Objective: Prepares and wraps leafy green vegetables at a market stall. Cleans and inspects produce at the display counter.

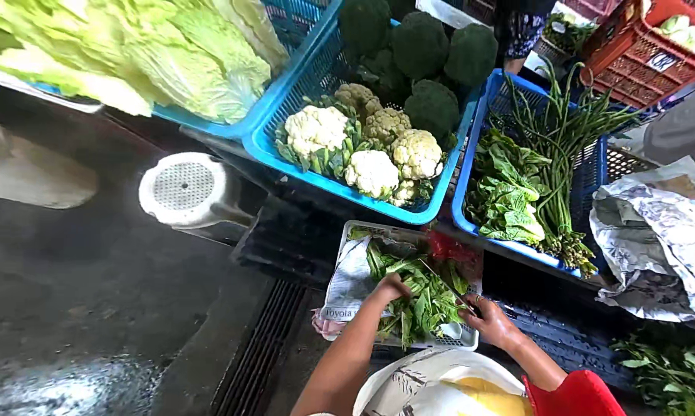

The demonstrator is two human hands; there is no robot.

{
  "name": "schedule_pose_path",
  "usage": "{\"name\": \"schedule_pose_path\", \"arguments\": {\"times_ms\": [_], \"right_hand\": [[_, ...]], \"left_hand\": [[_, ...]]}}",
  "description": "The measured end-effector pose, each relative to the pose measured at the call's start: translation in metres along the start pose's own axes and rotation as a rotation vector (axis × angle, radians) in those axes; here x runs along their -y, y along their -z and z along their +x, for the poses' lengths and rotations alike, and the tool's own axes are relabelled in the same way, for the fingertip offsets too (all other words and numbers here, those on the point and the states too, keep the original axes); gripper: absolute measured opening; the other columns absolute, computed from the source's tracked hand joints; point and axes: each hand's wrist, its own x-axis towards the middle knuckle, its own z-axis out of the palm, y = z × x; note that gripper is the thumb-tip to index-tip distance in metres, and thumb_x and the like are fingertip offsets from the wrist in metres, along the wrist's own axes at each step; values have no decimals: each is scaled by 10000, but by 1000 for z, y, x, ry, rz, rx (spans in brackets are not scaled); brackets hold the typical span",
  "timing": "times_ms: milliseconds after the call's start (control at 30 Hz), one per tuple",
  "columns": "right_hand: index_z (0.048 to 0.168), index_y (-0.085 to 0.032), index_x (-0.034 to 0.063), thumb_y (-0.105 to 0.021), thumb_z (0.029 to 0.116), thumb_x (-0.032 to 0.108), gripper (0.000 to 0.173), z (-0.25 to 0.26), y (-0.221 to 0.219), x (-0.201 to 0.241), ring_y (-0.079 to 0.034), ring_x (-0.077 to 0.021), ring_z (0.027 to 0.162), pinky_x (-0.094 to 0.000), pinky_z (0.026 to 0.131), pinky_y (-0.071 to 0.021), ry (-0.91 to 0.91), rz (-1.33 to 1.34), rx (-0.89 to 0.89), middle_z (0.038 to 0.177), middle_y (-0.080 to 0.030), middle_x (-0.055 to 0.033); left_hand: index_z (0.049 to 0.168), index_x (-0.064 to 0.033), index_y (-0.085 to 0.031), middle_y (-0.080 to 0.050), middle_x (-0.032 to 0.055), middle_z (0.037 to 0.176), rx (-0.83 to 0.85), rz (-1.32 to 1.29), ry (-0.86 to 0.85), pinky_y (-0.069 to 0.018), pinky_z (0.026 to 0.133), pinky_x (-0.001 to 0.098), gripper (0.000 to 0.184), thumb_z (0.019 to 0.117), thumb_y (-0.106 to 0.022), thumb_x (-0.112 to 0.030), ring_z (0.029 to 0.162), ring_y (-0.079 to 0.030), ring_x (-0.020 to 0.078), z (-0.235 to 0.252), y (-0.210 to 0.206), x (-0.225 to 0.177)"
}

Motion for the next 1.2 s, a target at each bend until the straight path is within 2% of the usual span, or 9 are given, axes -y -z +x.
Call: {"name": "schedule_pose_path", "arguments": {"times_ms": [133, 300, 400, 567, 667, 800, 933, 1033, 1200], "right_hand": [[1310, -633, 76, -612, 997, 380, 437, 5, 2, 1, -654, -209, 841, -438, 821, -552, -1, 47, -27, 990, -689, -114], [1286, -648, 65, -530, 1046, 408, 435, 12, 0, 28, -681, -248, 865, -482, 858, -556, -41, 78, -166, 973, -703, -126], [1218, -662, 35, -533, 1044, 391, 417, 15, -1, 44, -690, -193, 855, -424, 845, -570, 60, 192, -210, 944, -713, -98], [1368, -595, 26, -591, 980, 158, 410, 11, -2, 69, -665, -144, 1098, -335, 973, -542, 191, 372, -264, 1273, -677, -115], [1345, -609, 44, -612, 968, 201, 409, 8, -6, 72, -676, -147, 965, -353, 880, -562, 214, 285, -283, 1149, -699, -109], [1257, -654, 69, -581, 986, 291, 358, 1, -13, 81, -655, -190, 853, -412, 812, -551, 176, 85, -311, 981, -691, -102], [1246, -656, 79, -591, 987, 294, 342, -8, -16, 92, -659, -175, 862, -395, 815, -554, 181, 79, -357, 985, -694, -87], [1282, -643, 62, -585, 1004, 328, 390, -11, -18, 90, -690, -143, 910, -364, 854, -577, 242, 162, -414, 1057, -720, -82], [1447, -484, 60, -287, 1019, 617, 730, -27, -14, 86, -596, -163, 788, -395, 759, -533, 203, 159, -359, 967, -636, -86]], "left_hand": [[1395, 33, -544, -591, 228, 1362, 42, -480, -225, -485, 1065, 474, 696, 765, -834, -24, 1249, -586, 306, -48, 31, 11], [1405, 1, -534, -646, 128, 1313, 184, -675, -480, -534, 1020, 377, 710, 739, -779, 7, 1173, -637, 180, -112, 38, -2], [1414, -19, -490, -638, 119, 1284, 198, -615, -587, -540, 1005, 378, 751, 728, -795, -13, 1149, -640, 181, -127, 32, -9], [1392, -4, -466, -621, 137, 1251, 118, -490, -640, -534, 982, 366, 753, 754, -837, -154, 1127, -626, 181, -131, 35, -15], [1336, 11, -572, -617, 185, 1292, -104, -332, -597, -482, 1062, 427, 582, 901, -749, -333, 1214, -592, 254, -133, 38, -26], [1428, -53, -553, -509, 151, 1502, -489, -132, -818, -335, 1198, 528, 774, 831, -798, -482, 1443, -418, 308, -135, 34, -37], [1309, -100, -686, -655, 73, 1365, -393, 55, -936, -313, 1196, 520, 462, 920, -737, -343, 1367, -521, 240, -147, 32, -45], [1296, -41, -667, -679, 139, 1260, -245, 4, -840, -464, 1103, 427, 418, 952, -708, -275, 1209, -632, 232, -151, 32, -50], [1265, -13, -630, -637, 172, 1298, -378, -44, -763, -482, 1076, 437, 453, 888, -756, -231, 1219, -615, 261, -161, 35, -50]]}}
